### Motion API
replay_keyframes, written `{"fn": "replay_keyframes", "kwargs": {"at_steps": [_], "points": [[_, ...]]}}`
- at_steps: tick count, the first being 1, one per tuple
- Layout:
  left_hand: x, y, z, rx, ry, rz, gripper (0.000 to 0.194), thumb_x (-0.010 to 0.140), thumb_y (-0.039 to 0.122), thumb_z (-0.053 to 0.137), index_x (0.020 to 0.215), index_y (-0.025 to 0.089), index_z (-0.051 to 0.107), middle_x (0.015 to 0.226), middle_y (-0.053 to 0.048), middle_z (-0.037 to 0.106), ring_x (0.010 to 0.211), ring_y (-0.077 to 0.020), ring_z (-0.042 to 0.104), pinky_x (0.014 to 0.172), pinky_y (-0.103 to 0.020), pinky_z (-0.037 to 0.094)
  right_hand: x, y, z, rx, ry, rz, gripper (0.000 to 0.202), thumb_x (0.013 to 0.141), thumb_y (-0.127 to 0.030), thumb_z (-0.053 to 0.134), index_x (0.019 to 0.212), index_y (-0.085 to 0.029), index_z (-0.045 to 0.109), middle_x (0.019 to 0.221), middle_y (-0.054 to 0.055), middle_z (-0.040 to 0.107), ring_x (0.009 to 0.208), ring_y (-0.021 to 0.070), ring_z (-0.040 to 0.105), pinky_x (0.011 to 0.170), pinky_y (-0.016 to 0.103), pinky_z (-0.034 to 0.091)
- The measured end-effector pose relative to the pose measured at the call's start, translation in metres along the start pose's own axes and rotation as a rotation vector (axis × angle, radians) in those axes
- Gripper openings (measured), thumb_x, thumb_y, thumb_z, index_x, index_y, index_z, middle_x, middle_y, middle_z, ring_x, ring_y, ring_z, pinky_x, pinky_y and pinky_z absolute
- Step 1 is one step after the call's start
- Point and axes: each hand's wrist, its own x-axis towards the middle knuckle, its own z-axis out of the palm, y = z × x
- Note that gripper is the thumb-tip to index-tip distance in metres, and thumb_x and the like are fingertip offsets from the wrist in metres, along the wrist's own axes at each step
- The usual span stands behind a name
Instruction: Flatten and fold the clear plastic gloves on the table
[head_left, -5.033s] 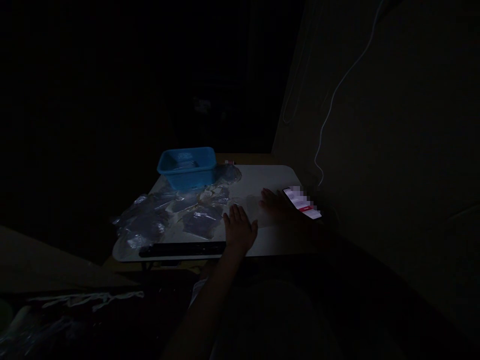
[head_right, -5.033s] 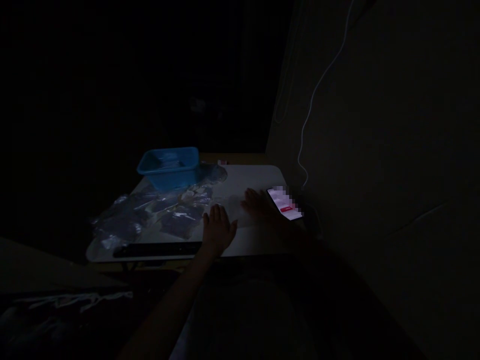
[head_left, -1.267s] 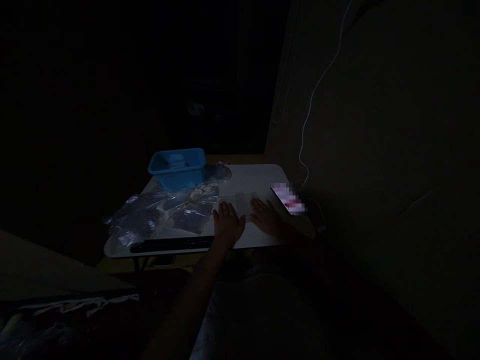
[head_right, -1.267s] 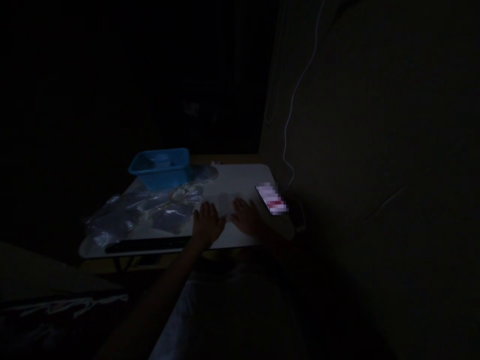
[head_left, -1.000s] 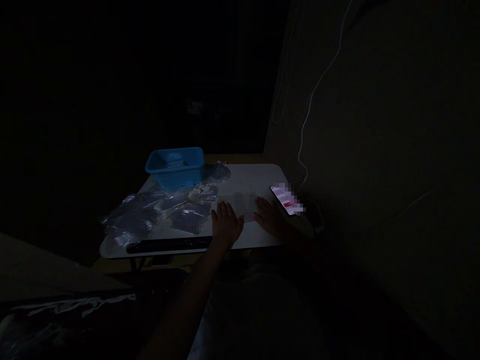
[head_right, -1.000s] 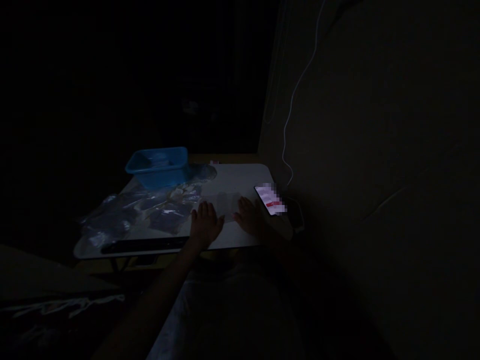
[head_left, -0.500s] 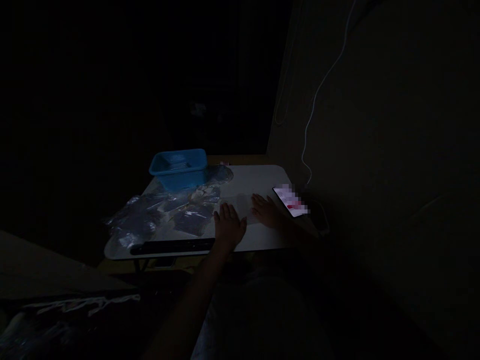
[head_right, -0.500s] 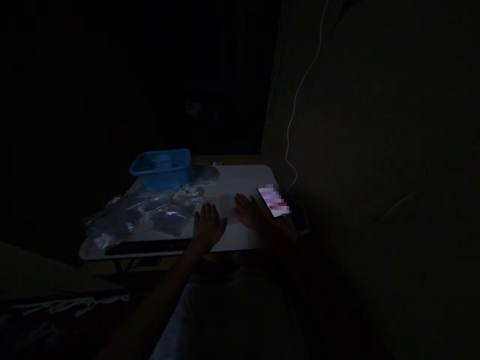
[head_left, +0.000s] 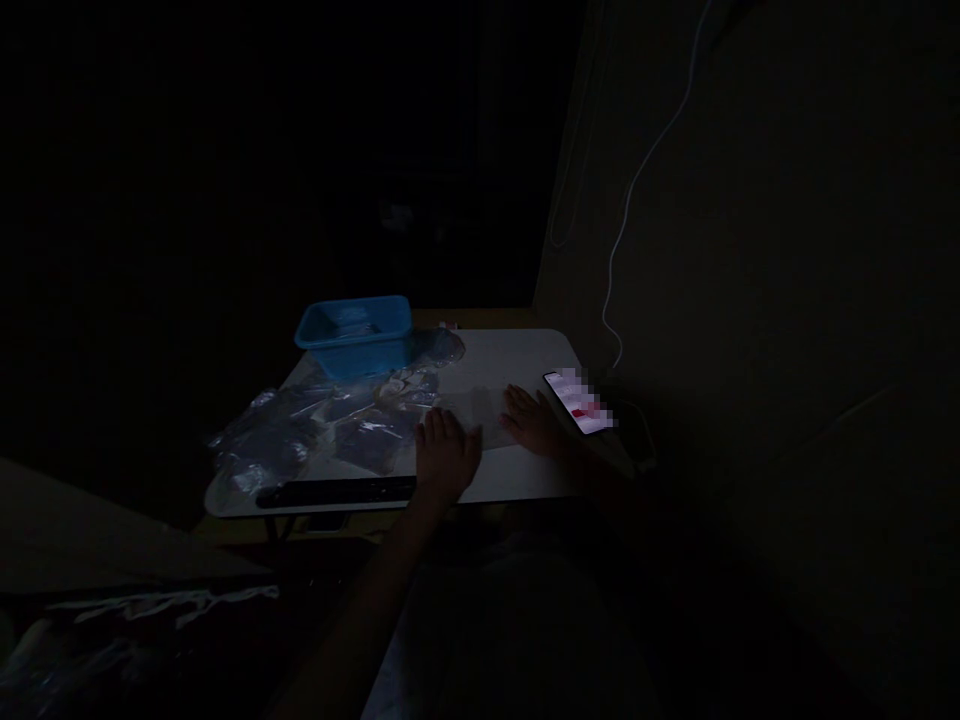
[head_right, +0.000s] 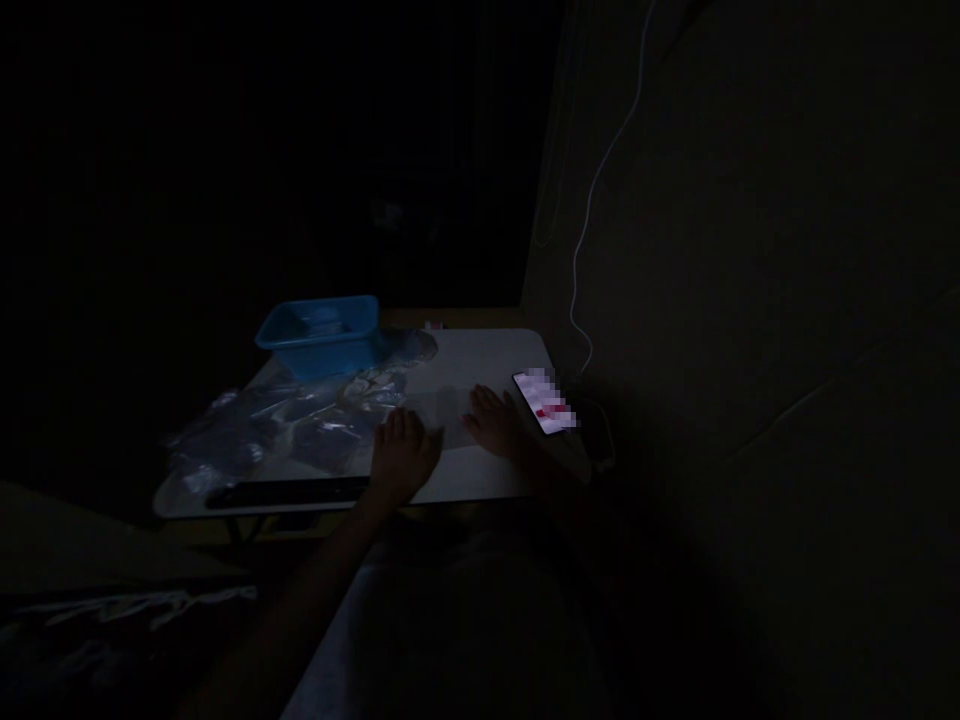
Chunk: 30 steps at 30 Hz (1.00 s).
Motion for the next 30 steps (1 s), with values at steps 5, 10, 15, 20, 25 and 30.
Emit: {"fn": "replay_keyframes", "kwargs": {"at_steps": [5,10,15,20,25,30], "points": [[0.019,-0.008,-0.009,-0.073,0.003,0.117,0.055,0.089,0.033,0.024,0.129,-0.002,0.036,0.135,-0.023,0.036,0.128,-0.0293,0.029,0.102,-0.043,0.027,0.000,-0.001,-0.001,-0.001,-0.009,0.008,0.050,0.091,-0.038,0.023,0.130,-0.011,0.039,0.138,0.014,0.036,0.128,0.0231,0.031,0.101,0.049,0.024],[0.044,0.011,-0.001,-0.081,-0.111,0.295,0.053,0.089,0.030,0.025,0.131,0.000,0.032,0.138,-0.020,0.032,0.129,-0.0265,0.027,0.103,-0.038,0.027,0.000,0.000,0.002,-0.025,0.006,-0.009,0.050,0.091,-0.038,0.021,0.130,-0.011,0.039,0.138,0.014,0.036,0.129,0.0229,0.030,0.101,0.049,0.025],[0.043,0.009,0.009,0.008,-0.186,0.256,0.058,0.089,0.038,0.023,0.132,-0.001,0.032,0.139,-0.020,0.030,0.130,-0.0275,0.025,0.105,-0.040,0.021,-0.001,-0.001,0.002,-0.031,0.021,-0.013,0.049,0.091,-0.037,0.022,0.131,-0.012,0.038,0.139,0.014,0.035,0.129,0.0223,0.030,0.102,0.048,0.024],[0.039,-0.011,0.008,0.057,-0.173,0.217,0.060,0.090,0.041,0.018,0.133,0.001,0.029,0.141,-0.019,0.027,0.131,-0.0266,0.023,0.105,-0.039,0.020,-0.002,-0.002,0.000,-0.015,0.011,0.003,0.049,0.091,-0.037,0.023,0.131,-0.012,0.038,0.138,0.013,0.035,0.129,0.0218,0.029,0.103,0.047,0.024],[0.040,-0.015,0.008,0.075,-0.166,0.187,0.062,0.089,0.043,0.017,0.134,0.001,0.029,0.141,-0.019,0.027,0.131,-0.0281,0.023,0.104,-0.043,0.020,-0.002,-0.002,-0.002,0.005,0.009,0.003,0.049,0.091,-0.037,0.024,0.130,-0.011,0.039,0.138,0.014,0.036,0.129,0.0233,0.030,0.102,0.049,0.024],[0.040,-0.014,0.011,0.053,-0.141,0.189,0.062,0.089,0.044,0.020,0.133,0.002,0.031,0.140,-0.020,0.028,0.131,-0.0286,0.024,0.104,-0.046,0.021,-0.002,-0.003,-0.002,0.012,-0.003,0.011,0.049,0.091,-0.037,0.024,0.130,-0.012,0.039,0.138,0.014,0.035,0.129,0.0223,0.029,0.103,0.047,0.023]]}}
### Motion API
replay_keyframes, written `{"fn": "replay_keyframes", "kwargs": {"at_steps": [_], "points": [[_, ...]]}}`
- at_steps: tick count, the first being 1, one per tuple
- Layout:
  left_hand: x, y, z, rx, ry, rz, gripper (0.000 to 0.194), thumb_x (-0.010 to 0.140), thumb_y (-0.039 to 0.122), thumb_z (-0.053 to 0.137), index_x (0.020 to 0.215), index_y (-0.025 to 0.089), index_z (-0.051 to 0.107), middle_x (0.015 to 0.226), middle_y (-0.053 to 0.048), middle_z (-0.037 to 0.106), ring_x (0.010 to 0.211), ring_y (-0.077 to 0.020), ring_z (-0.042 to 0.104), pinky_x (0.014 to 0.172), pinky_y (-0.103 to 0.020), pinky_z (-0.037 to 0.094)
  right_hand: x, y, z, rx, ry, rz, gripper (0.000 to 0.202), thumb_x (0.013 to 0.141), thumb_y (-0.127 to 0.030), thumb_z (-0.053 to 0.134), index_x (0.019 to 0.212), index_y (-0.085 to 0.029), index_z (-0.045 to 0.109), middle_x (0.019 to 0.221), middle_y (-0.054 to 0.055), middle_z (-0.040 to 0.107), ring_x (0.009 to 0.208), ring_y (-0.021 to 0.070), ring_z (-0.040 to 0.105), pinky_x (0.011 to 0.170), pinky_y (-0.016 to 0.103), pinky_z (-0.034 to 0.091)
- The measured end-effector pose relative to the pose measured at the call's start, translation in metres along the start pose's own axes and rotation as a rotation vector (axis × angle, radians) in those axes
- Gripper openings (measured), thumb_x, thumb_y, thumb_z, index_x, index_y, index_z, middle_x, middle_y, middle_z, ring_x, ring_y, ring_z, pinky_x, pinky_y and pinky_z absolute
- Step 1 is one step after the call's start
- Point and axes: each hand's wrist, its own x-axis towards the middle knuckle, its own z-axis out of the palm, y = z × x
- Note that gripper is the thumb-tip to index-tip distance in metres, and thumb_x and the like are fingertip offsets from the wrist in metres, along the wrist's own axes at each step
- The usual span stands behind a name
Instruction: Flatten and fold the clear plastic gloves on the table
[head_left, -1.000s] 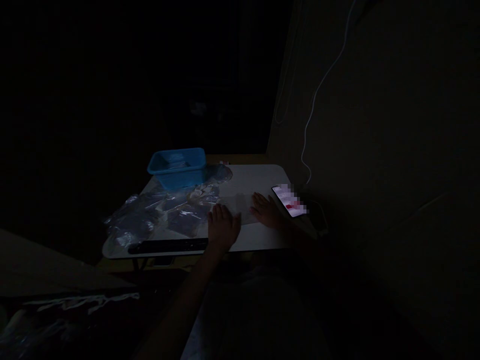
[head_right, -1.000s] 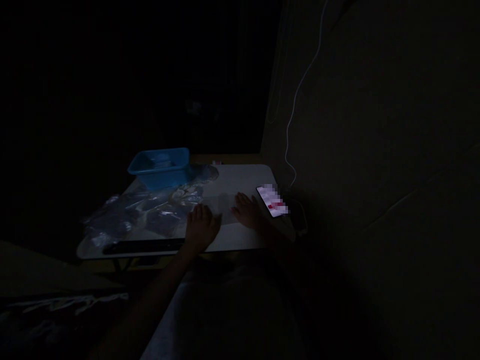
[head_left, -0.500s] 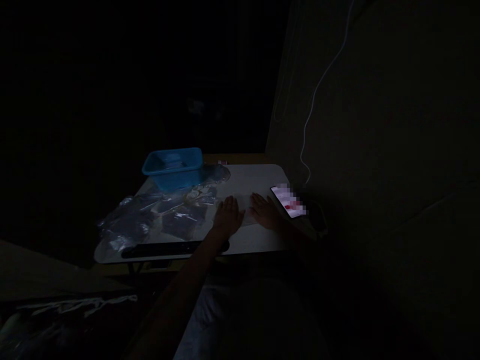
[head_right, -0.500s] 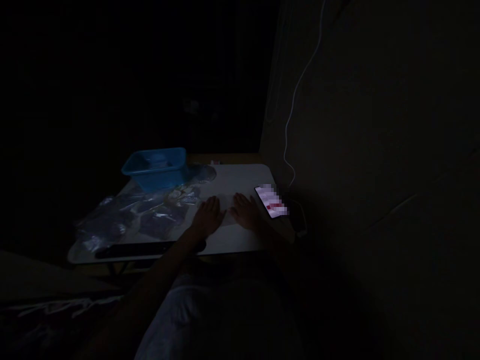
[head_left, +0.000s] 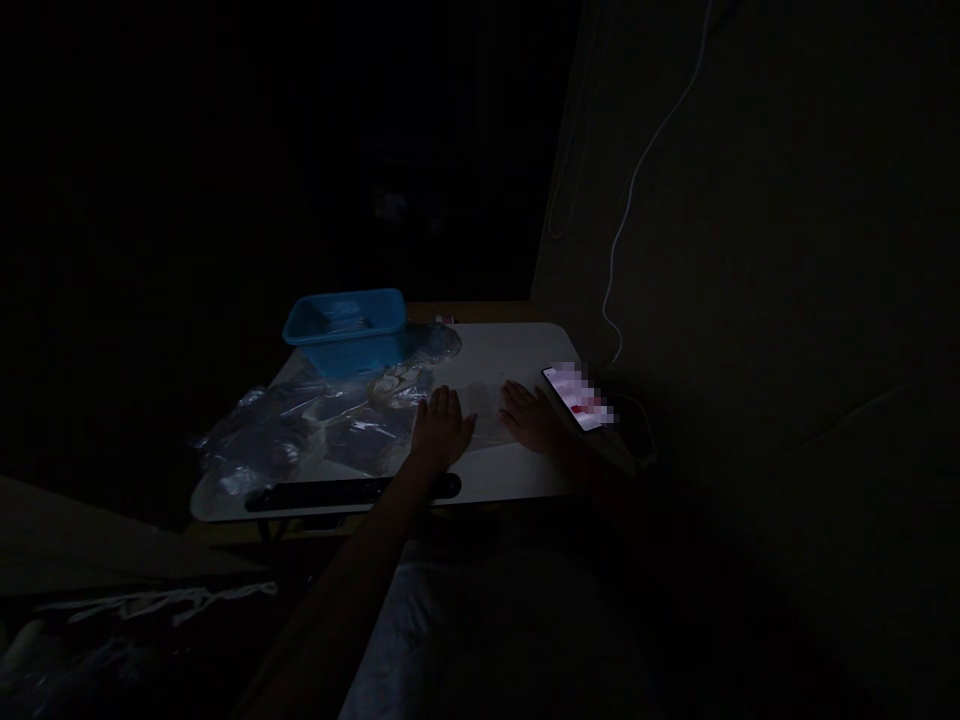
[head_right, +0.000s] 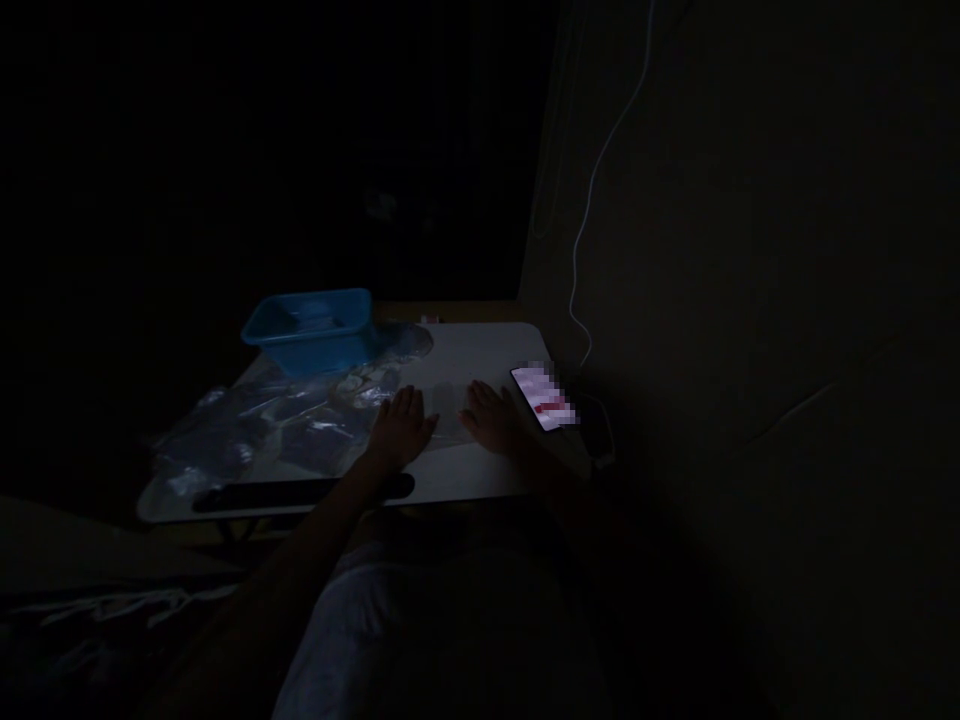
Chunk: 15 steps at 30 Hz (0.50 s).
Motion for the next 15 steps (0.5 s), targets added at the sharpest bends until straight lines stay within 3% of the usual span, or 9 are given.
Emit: {"fn": "replay_keyframes", "kwargs": {"at_steps": [4,8,12,15], "points": [[0.000,-0.001,0.001,-0.039,0.035,0.003,0.060,0.088,0.043,0.022,0.131,0.002,0.034,0.139,-0.021,0.030,0.130,-0.0294,0.025,0.103,-0.048,0.021,0.002,0.002,-0.001,0.035,0.011,0.010,0.049,0.091,-0.036,0.025,0.131,-0.011,0.038,0.139,0.015,0.035,0.130,0.0227,0.028,0.103,0.046,0.023],[-0.001,-0.001,0.001,-0.092,0.049,0.006,0.060,0.089,0.044,0.019,0.132,0.005,0.034,0.140,-0.020,0.029,0.131,-0.0289,0.024,0.103,-0.050,0.022,-0.001,0.007,-0.008,0.115,0.114,0.013,0.048,0.088,-0.031,0.033,0.128,-0.008,0.041,0.136,0.016,0.039,0.128,0.0220,0.030,0.101,0.040,0.028],[-0.002,-0.003,0.000,-0.145,0.101,0.045,0.056,0.090,0.040,0.019,0.132,0.005,0.033,0.141,-0.018,0.027,0.132,-0.0286,0.020,0.104,-0.049,0.021,-0.014,0.002,-0.019,0.156,0.199,-0.158,0.040,0.078,-0.026,0.049,0.115,-0.013,0.054,0.121,0.012,0.054,0.120,0.0234,0.039,0.097,0.040,0.030],[-0.002,-0.007,0.001,-0.247,0.144,0.071,0.051,0.091,0.033,0.018,0.132,0.007,0.034,0.140,-0.016,0.031,0.132,-0.0271,0.020,0.104,-0.049,0.021,-0.022,-0.011,-0.030,0.116,0.147,-0.316,0.029,0.074,-0.024,0.053,0.101,-0.016,0.061,0.107,0.010,0.060,0.111,0.0239,0.043,0.094,0.042,0.029]]}}
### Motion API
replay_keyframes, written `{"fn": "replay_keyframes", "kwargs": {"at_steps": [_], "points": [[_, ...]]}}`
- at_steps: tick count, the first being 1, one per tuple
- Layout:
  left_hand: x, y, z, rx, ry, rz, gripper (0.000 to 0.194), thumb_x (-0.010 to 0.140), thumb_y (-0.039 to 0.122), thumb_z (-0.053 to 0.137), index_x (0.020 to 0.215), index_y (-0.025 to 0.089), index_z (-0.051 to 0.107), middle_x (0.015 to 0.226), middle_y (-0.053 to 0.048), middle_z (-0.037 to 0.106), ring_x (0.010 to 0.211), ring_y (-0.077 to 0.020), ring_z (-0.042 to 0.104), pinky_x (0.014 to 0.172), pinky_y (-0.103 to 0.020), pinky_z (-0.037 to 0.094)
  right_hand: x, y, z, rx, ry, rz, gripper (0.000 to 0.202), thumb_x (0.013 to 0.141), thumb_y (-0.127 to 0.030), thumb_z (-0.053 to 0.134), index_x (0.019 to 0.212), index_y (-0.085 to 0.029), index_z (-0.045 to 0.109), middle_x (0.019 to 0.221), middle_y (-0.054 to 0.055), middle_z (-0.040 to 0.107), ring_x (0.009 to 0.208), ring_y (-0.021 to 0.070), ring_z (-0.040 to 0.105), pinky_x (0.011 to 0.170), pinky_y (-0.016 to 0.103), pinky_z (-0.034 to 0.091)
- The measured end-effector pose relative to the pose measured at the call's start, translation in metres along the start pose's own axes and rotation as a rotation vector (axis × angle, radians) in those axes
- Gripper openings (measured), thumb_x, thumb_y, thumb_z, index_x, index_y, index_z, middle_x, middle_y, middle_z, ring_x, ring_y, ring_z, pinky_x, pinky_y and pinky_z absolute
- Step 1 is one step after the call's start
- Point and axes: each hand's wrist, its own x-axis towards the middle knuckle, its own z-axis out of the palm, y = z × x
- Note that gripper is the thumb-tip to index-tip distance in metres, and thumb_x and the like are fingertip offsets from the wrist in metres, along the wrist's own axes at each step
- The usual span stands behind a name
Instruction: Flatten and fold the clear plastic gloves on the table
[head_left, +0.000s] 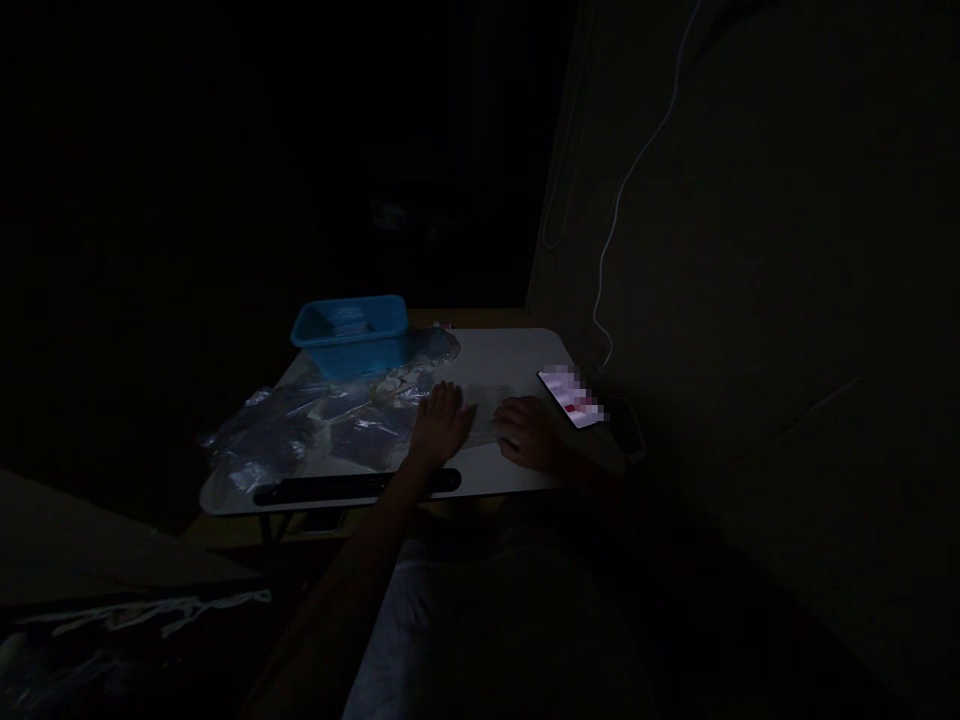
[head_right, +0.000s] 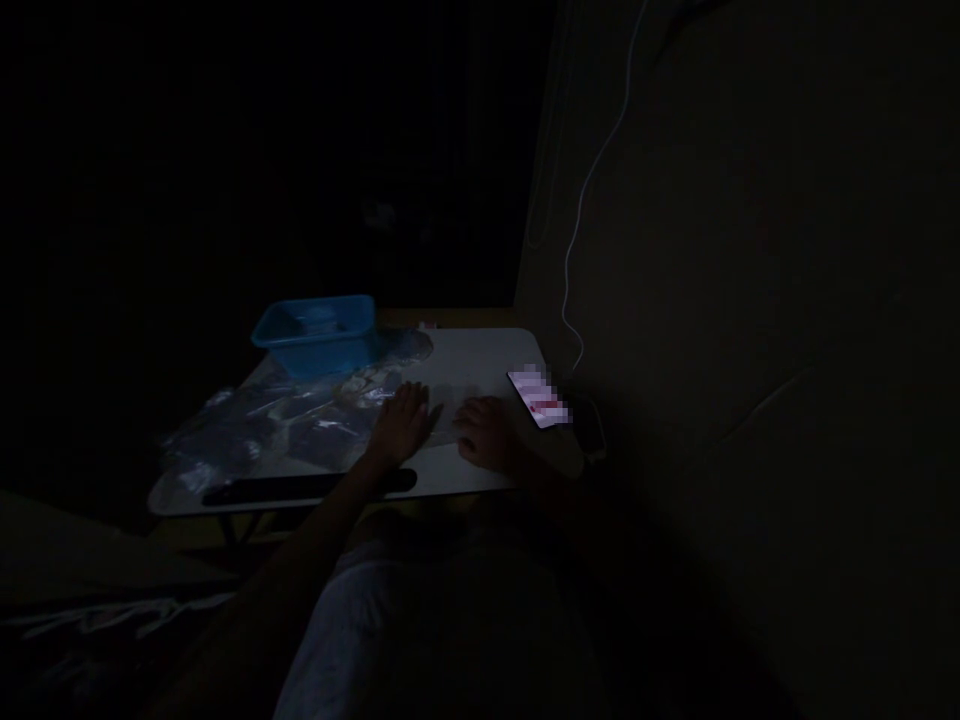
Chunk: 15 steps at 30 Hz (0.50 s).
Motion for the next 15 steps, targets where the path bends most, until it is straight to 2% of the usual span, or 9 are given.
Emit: {"fn": "replay_keyframes", "kwargs": {"at_steps": [5,9,12,15], "points": [[-0.002,-0.009,0.001,-0.299,0.150,-0.036,0.050,0.091,0.032,0.014,0.128,0.008,0.039,0.137,-0.016,0.037,0.130,-0.0202,0.027,0.105,-0.042,0.026,0.013,-0.019,-0.011,-0.169,-0.167,-0.124,0.018,0.081,-0.021,0.046,0.085,-0.016,0.063,0.092,0.008,0.062,0.099,0.0231,0.045,0.091,0.043,0.026],[-0.005,-0.010,-0.001,-0.445,0.248,-0.062,0.047,0.090,0.031,0.015,0.128,0.016,0.041,0.133,-0.011,0.044,0.127,-0.0169,0.034,0.105,-0.040,0.029,0.018,-0.023,-0.008,-0.253,-0.208,-0.143,0.018,0.082,-0.017,0.045,0.078,-0.017,0.062,0.085,0.006,0.062,0.092,0.0216,0.046,0.088,0.040,0.028],[-0.009,-0.008,-0.007,-0.434,0.249,-0.011,0.045,0.089,0.030,0.020,0.125,0.016,0.043,0.131,-0.011,0.047,0.124,-0.0179,0.038,0.103,-0.041,0.032,0.017,-0.022,-0.006,-0.287,-0.189,-0.112,0.018,0.082,-0.016,0.045,0.077,-0.018,0.062,0.083,0.006,0.061,0.090,0.0217,0.047,0.084,0.039,0.030],[-0.019,-0.002,-0.016,-0.304,0.160,0.168,0.047,0.084,0.038,0.036,0.124,0.014,0.045,0.129,-0.012,0.048,0.122,-0.0217,0.040,0.103,-0.042,0.031,0.016,-0.019,-0.011,-0.283,-0.167,-0.036,0.019,0.081,-0.014,0.044,0.078,-0.017,0.063,0.084,0.007,0.062,0.089,0.0214,0.048,0.082,0.038,0.031]]}}
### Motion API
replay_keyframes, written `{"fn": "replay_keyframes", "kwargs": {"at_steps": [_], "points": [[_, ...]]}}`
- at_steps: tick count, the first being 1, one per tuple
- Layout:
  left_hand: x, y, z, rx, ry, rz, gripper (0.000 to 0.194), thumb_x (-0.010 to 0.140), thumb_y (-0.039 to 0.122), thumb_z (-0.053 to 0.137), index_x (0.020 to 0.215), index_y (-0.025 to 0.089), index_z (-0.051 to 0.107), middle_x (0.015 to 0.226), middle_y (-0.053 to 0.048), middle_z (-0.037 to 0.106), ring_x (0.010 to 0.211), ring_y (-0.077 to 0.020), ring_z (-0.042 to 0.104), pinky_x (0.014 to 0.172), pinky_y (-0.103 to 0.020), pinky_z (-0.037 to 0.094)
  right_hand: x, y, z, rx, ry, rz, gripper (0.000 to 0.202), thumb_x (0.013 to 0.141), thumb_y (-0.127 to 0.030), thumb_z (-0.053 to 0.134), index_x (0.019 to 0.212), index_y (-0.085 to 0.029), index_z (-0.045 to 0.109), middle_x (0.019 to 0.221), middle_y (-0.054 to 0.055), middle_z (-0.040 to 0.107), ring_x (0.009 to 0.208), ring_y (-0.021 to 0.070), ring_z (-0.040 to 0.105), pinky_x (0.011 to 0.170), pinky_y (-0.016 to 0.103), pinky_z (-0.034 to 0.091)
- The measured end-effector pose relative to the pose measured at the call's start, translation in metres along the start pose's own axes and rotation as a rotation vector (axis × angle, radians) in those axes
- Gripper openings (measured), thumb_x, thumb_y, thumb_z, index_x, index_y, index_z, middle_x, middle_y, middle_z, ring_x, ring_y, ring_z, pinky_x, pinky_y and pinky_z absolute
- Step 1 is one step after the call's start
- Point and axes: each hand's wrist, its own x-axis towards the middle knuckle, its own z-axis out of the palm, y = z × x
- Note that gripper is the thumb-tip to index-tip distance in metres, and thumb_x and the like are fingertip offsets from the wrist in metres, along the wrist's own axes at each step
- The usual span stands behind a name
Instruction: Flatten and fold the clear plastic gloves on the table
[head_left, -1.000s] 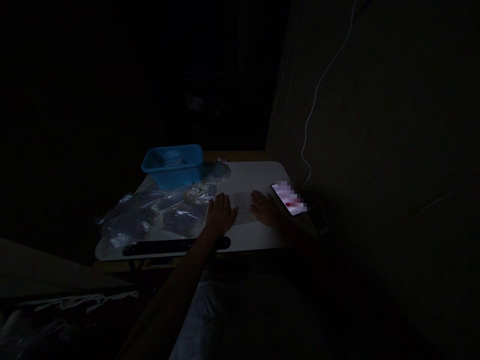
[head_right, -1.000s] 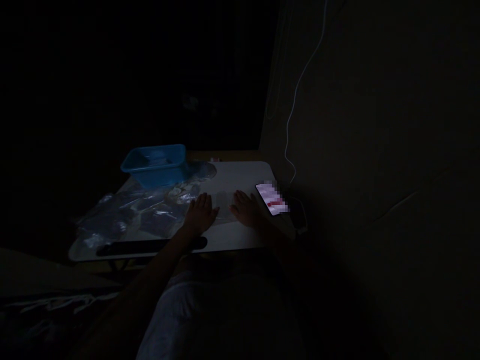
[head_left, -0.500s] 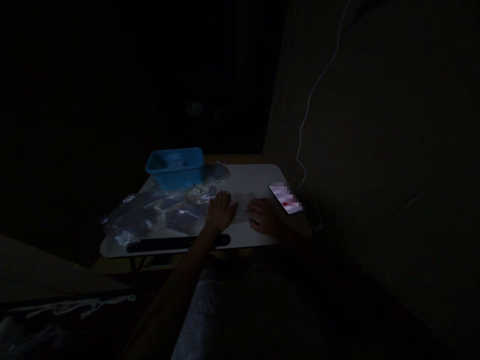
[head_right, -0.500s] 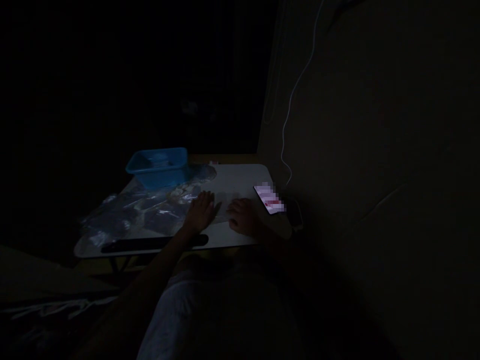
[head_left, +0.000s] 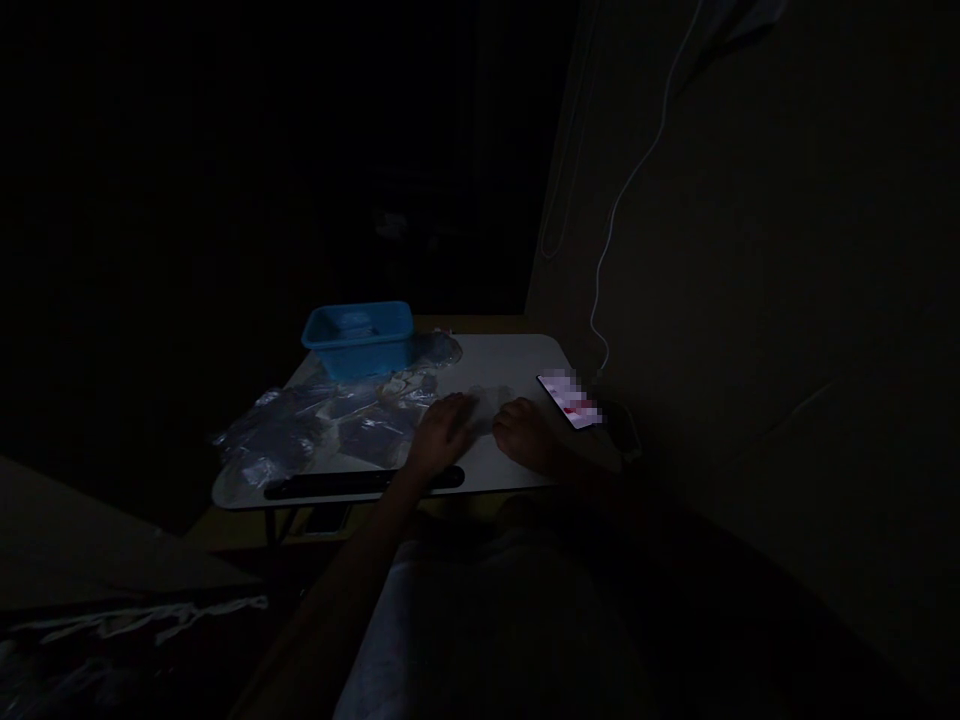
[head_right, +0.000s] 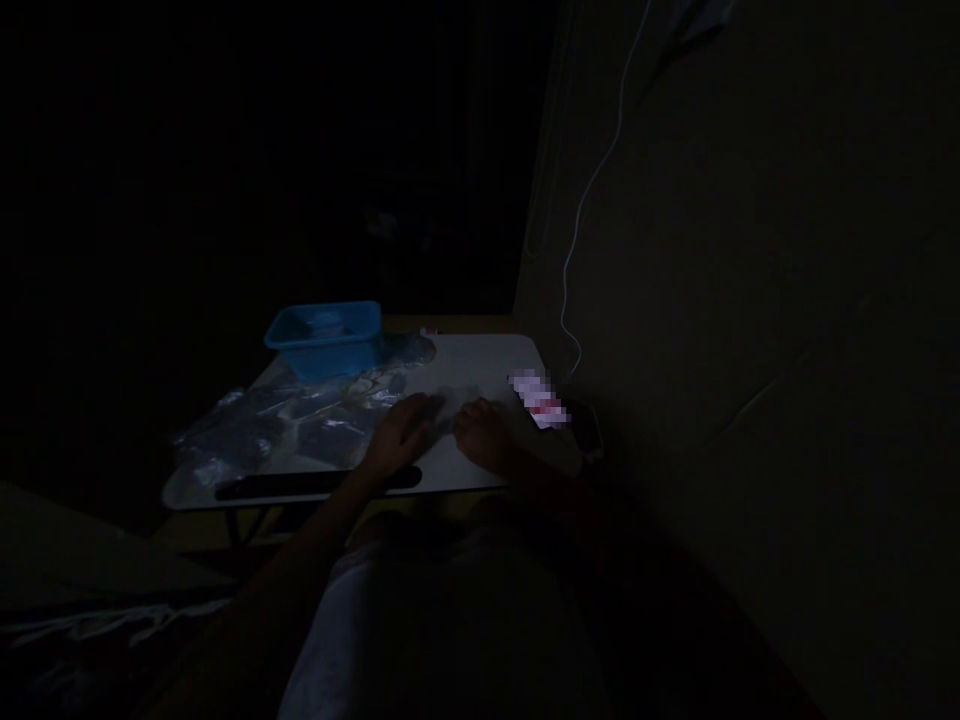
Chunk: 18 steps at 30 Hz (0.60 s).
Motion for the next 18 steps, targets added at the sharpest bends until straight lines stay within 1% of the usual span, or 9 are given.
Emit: {"fn": "replay_keyframes", "kwargs": {"at_steps": [2,4,6,8,10,11,14,16,18], "points": [[-0.005,0.008,-0.006,0.120,-0.073,0.083,0.050,0.079,0.041,0.046,0.123,0.017,0.046,0.126,-0.010,0.051,0.121,-0.0234,0.041,0.104,-0.044,0.027,-0.001,0.004,-0.005,0.011,-0.005,0.013,0.019,0.080,-0.014,0.044,0.079,-0.016,0.063,0.085,0.008,0.062,0.089,0.0217,0.048,0.080,0.038,0.031],[-0.007,0.015,-0.011,0.215,-0.103,0.116,0.039,0.081,0.034,0.045,0.115,0.019,0.054,0.119,-0.009,0.057,0.117,-0.0232,0.044,0.103,-0.046,0.026,-0.003,0.006,-0.012,0.019,-0.013,0.010,0.018,0.080,-0.014,0.045,0.078,-0.015,0.063,0.085,0.009,0.062,0.088,0.0220,0.049,0.079,0.038,0.031],[-0.004,0.020,-0.015,0.276,-0.109,0.138,0.029,0.083,0.028,0.041,0.102,0.019,0.061,0.108,-0.008,0.062,0.111,-0.0225,0.048,0.101,-0.045,0.029,-0.006,0.007,-0.017,0.043,-0.014,0.023,0.017,0.079,-0.017,0.046,0.080,-0.015,0.063,0.086,0.009,0.063,0.089,0.0223,0.050,0.078,0.038,0.031],[0.001,0.025,-0.018,0.316,-0.106,0.164,0.027,0.083,0.025,0.040,0.091,0.018,0.064,0.099,-0.009,0.065,0.103,-0.0219,0.052,0.097,-0.044,0.033,-0.008,0.004,-0.021,0.085,0.001,0.062,0.019,0.078,-0.024,0.050,0.088,-0.014,0.063,0.089,0.009,0.063,0.090,0.0229,0.050,0.079,0.037,0.032],[0.007,0.029,-0.021,0.338,-0.109,0.198,0.026,0.083,0.025,0.040,0.086,0.016,0.064,0.091,-0.010,0.066,0.095,-0.0213,0.055,0.094,-0.042,0.036,-0.008,0.000,-0.024,0.119,0.012,0.097,0.028,0.076,-0.031,0.053,0.097,-0.014,0.061,0.094,0.010,0.063,0.092,0.0234,0.051,0.081,0.037,0.033],[0.009,0.032,-0.022,0.338,-0.117,0.216,0.026,0.083,0.025,0.040,0.084,0.016,0.064,0.087,-0.010,0.066,0.091,-0.0211,0.056,0.092,-0.041,0.037,-0.007,-0.002,-0.026,0.126,0.001,0.112,0.029,0.077,-0.031,0.052,0.099,-0.014,0.060,0.095,0.010,0.063,0.092,0.0232,0.052,0.082,0.037,0.033],[0.013,0.037,-0.026,0.279,-0.137,0.218,0.027,0.082,0.025,0.040,0.079,0.015,0.064,0.080,-0.010,0.066,0.084,-0.0206,0.059,0.087,-0.039,0.041,0.000,-0.006,-0.036,0.122,-0.110,0.160,0.025,0.082,-0.022,0.043,0.097,-0.015,0.062,0.096,0.009,0.065,0.087,0.0207,0.057,0.078,0.033,0.036],[0.014,0.037,-0.030,0.162,-0.131,0.140,0.026,0.080,0.027,0.041,0.080,0.017,0.065,0.082,-0.009,0.067,0.082,-0.0196,0.060,0.083,-0.036,0.043,0.007,-0.006,-0.046,0.115,-0.194,0.205,0.028,0.084,-0.018,0.038,0.097,-0.016,0.063,0.097,0.009,0.066,0.084,0.0199,0.060,0.071,0.030,0.039],[0.016,0.033,-0.037,-0.041,-0.108,0.017,0.027,0.078,0.031,0.043,0.084,0.018,0.066,0.087,-0.006,0.069,0.082,-0.0184,0.061,0.079,-0.032,0.045,0.014,-0.002,-0.059,0.119,-0.238,0.237,0.030,0.085,-0.018,0.036,0.098,-0.015,0.064,0.098,0.011,0.066,0.083,0.0204,0.061,0.066,0.028,0.039]]}}
